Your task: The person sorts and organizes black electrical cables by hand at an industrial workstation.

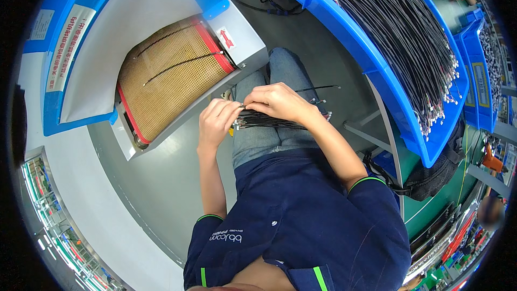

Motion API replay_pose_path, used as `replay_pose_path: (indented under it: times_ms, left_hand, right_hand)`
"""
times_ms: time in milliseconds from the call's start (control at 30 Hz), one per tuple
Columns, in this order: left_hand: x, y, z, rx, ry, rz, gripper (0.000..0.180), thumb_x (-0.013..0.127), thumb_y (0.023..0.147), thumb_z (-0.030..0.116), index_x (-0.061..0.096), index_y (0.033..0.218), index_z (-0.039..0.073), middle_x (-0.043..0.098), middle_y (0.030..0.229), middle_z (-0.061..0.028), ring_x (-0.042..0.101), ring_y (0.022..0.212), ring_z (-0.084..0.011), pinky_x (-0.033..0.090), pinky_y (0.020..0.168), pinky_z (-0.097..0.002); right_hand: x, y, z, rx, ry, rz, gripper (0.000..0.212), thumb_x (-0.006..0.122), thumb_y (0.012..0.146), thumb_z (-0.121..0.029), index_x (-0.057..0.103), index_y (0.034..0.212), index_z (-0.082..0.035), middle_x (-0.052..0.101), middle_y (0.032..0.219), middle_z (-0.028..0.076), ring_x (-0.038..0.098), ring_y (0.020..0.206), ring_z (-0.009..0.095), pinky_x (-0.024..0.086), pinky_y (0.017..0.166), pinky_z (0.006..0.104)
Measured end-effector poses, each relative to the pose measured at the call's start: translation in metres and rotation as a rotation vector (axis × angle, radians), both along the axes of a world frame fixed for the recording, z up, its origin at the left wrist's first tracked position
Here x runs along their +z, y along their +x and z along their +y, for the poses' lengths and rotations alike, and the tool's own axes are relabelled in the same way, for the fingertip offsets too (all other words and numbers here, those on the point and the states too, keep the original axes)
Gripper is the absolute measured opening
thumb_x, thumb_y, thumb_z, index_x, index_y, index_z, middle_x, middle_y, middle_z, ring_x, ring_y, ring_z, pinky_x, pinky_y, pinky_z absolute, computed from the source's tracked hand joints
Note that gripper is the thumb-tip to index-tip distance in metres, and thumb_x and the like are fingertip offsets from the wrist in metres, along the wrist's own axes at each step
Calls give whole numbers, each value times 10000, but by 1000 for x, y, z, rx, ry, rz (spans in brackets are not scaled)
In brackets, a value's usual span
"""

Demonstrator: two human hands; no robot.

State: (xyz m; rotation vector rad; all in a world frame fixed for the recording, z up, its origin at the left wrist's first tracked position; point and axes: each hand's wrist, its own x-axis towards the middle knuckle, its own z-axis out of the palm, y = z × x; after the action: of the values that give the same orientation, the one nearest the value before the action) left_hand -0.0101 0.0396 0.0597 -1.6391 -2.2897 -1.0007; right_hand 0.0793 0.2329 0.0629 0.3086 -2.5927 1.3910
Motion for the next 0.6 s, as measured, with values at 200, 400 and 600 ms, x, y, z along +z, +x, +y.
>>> replay_pose_path:
  times_ms: [200, 400, 600]
  left_hand:
    - [-3, 11, 5, 33, 121, -57, 214, 749, 701, 19, 656, 893, 33, 655, 833, -68, 634, 772, -239, 523, 667, -333]
    - [-5, 11, 0, 69, 175, -194, 199, 719, 688, -38, 643, 866, 8, 653, 825, -76, 630, 766, -245, 522, 675, -336]
    - [-10, 11, 1, 61, 209, -166, 188, 719, 694, -30, 640, 859, 10, 656, 827, -80, 627, 758, -245, 516, 668, -336]
  right_hand:
    - [4, 2, 1, -14, -95, -94, 123, 669, 822, -134, 659, 890, -31, 671, 845, 104, 649, 720, 285, 508, 638, 362]
    - [6, 2, 6, -52, -116, -99, 125, 683, 819, -137, 662, 880, -30, 648, 793, 107, 629, 695, 273, 491, 623, 350]
    - [3, 3, 4, -45, -139, -56, 114, 715, 797, -108, 669, 856, -22, 647, 768, 96, 625, 673, 235, 479, 596, 331]
